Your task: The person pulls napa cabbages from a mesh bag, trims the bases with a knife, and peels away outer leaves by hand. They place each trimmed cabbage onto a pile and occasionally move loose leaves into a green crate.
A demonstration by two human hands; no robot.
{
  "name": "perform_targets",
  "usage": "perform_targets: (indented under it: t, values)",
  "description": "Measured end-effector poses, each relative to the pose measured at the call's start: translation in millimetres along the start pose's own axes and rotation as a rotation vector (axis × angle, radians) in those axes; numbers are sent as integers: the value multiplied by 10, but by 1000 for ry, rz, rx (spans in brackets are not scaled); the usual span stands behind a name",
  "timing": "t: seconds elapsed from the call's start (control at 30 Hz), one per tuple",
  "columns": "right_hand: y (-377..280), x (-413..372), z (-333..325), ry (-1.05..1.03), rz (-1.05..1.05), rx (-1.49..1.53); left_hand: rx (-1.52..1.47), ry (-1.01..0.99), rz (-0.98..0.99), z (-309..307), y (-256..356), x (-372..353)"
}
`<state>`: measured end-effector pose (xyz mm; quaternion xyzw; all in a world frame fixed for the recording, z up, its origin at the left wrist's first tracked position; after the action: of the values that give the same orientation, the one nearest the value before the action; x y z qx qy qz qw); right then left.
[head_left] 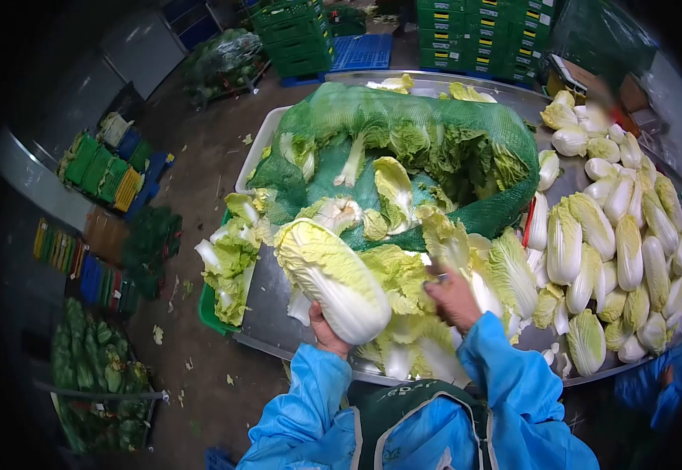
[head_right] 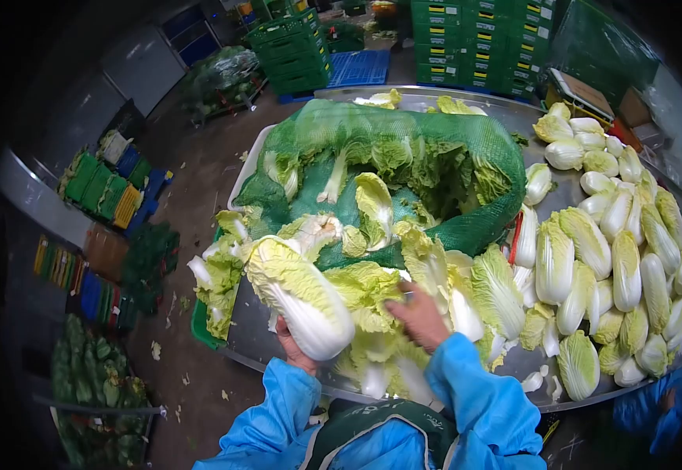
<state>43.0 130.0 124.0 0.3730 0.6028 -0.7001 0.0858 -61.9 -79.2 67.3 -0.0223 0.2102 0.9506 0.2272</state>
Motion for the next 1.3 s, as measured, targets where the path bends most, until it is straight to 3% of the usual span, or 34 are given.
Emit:
perform_targets:
  t: [0.07, 0.2, 0.3, 0.37, 0.4, 0.47, 0.57, 0.63, 0.7, 0.77, 0.8, 0.9, 0.97, 1.07, 1.1, 1.13, 1.17, 1.2, 1.23, 1.3]
  values:
    - [-147, -107, 314, -294, 0, 121, 70, -42, -48, 87, -47, 61]
    - [-317, -153, 452, -253, 40, -21, 94, -24, -88, 234, -137, 103]
    - [-154, -74, 571, -141, -61, 132, 128, 65, -34, 255, -153, 96]
    - [-142, -39, 631, 41, -366, 158, 148, 57, -22, 242, -186, 82]
    - [-85, 5, 627, 111, -287, 115, 133, 72, -28, 237, -198, 62]
    - [-92, 110, 657, 175, -319, 198, 119, 80, -44, 165, -250, 71]
    - [66, 289, 593, 287, -345, 241, -63, -57, -12, 100, -330, 153]
    - [162, 267, 495, 255, -202, 259, -191, -86, -82, 234, -302, 146]
    - [397, 407, 111, 269, -126, 194, -322, -121, -198, 275, -265, 91]
    - [368, 389, -174, 672, -525, -387, -574, -202, -416, 353, -218, 81]
    - [356, 347, -214, 687, -527, -384, -701, -240, -526, 385, -211, 73]
    - [36, -260, -188, 640, -398, -124, -936, -328, -700, 309, -383, 33]
    - [-90, -461, 68, 217, -127, 139, -1135, -287, -775, 346, -516, 2]
    - [-20, -552, 239, 149, -256, -69, -804, -140, -709, 233, -659, 127]
    - [24, -545, 243, 193, -323, -176, -40, -124, -432, -278, -701, 252]
    - [-56, -623, 243, 133, -345, -226, -57, -183, -528, -108, -819, 251]
    - [19, -643, 251, 169, -431, -164, 29, -123, -408, 166, -812, 204]
    - [120, -599, 246, 131, -422, 56, 118, -61, -273, 353, -805, 189]
    - [220, -524, 211, 72, -429, 273, 153, -154, -287, 427, -901, 213]
    - [484, -281, -10, 233, -510, 296, 153, -189, -350, 699, -1203, 140]
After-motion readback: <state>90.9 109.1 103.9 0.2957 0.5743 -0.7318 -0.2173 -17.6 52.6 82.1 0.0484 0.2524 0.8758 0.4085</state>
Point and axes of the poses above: each hand's wrist, its own x-axis towards the middle knuckle, its own z-axis out of the palm, y = z × x, the point moved 3 cm from there along x, towards the middle knuckle, and after that the axes turned 11 degrees about z, right-handed, at the moved point
